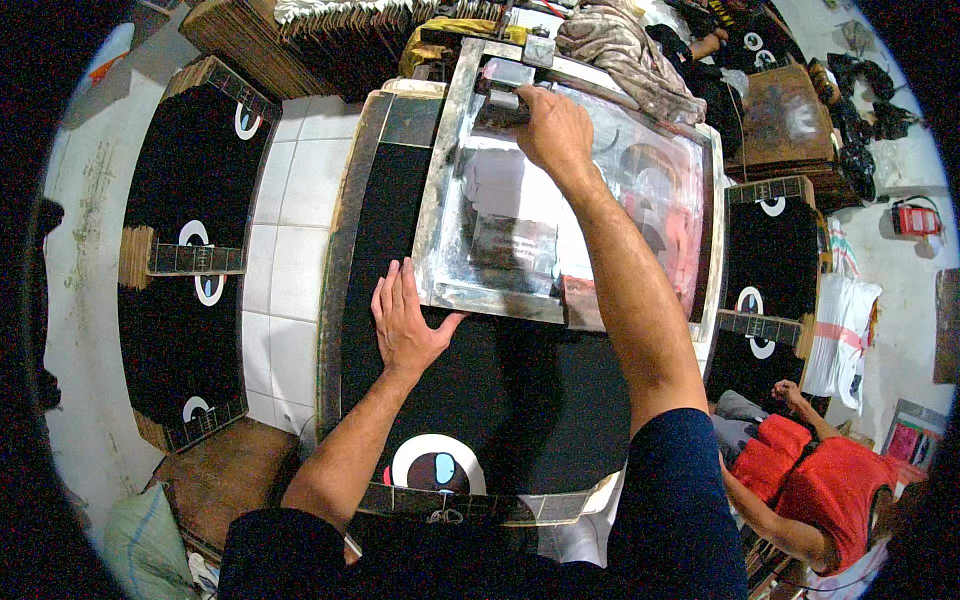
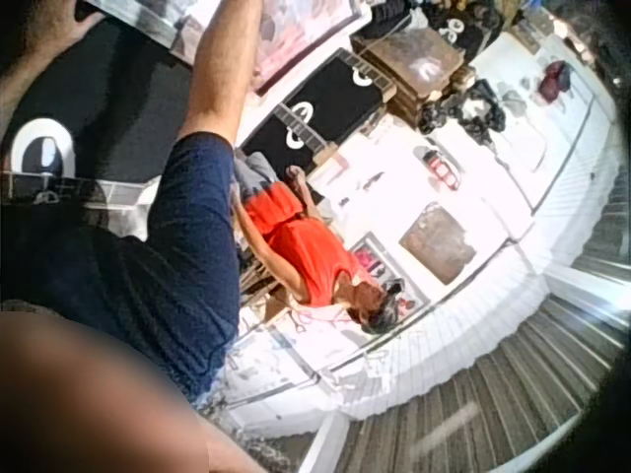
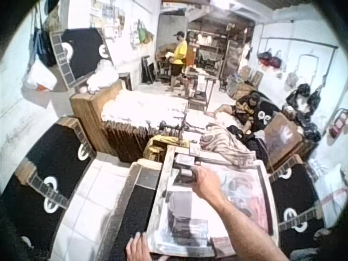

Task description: The person repeatedly places a screen printing frame over a black t-shirt, uses a squeegee to pull ink across the screen, then lifts the frame to reveal the printed design. This cycle is repeated multiple times on the same shirt.

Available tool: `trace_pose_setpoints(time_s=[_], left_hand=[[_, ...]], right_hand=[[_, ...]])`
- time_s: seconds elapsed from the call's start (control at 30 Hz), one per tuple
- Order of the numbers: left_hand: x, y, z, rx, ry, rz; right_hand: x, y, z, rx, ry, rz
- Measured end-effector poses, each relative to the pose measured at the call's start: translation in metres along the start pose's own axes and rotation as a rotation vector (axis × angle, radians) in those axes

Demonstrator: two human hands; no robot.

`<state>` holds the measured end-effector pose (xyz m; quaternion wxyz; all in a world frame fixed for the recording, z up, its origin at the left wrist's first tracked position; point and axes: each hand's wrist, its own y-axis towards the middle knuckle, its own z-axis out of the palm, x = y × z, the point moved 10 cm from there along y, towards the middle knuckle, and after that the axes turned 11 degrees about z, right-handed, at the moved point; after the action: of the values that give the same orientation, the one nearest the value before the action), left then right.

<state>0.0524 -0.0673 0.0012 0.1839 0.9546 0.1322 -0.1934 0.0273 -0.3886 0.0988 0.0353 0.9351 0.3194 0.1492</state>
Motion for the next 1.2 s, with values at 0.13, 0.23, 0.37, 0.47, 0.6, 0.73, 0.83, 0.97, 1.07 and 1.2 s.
trace_pose_setpoints(time_s=[0.13, 0.23, 0.37, 0.47, 0.6, 0.73, 0.83, 0.97, 1.07, 1.2], left_hand=[[0.001, 0.0, 0.001, -0.007, -0.004, 0.001], [0.002, -0.002, 0.004, 0.013, 0.006, -0.002], [0.002, -0.001, 0.004, 0.014, -0.003, -0.013], [0.002, 0.0, 0.004, 0.03, -0.013, -0.02], [0.002, 0.001, 0.002, 0.042, -0.016, -0.023], [0.001, 0.001, 0.004, 0.046, -0.013, -0.016], [0.001, 0.0, 0.004, 0.04, -0.005, -0.014], [0.003, 0.0, 0.007, 0.057, -0.014, -0.026], [0.002, 0.0, 0.006, 0.042, -0.018, -0.009], [0.002, 0.0, 0.006, 0.032, -0.01, 0.001]], right_hand=[[0.007, 0.004, 0.021, -0.004, -0.06, -0.033], [0.024, -0.001, 0.031, -0.036, -0.033, -0.214], [0.035, -0.03, 0.03, 0.02, -0.011, -0.407], [0.041, -0.067, 0.021, 0.054, -0.022, -0.511], [0.025, -0.097, 0.015, 0.092, -0.073, -0.361], [0.029, -0.099, 0.001, -0.109, -0.002, -0.39], [0.031, -0.092, 0.005, -0.129, -0.023, -0.37], [0.029, -0.083, 0.009, -0.142, -0.027, -0.312], [0.023, -0.07, 0.015, -0.112, -0.032, -0.286], [0.008, -0.024, 0.017, -0.129, -0.103, -0.195]])
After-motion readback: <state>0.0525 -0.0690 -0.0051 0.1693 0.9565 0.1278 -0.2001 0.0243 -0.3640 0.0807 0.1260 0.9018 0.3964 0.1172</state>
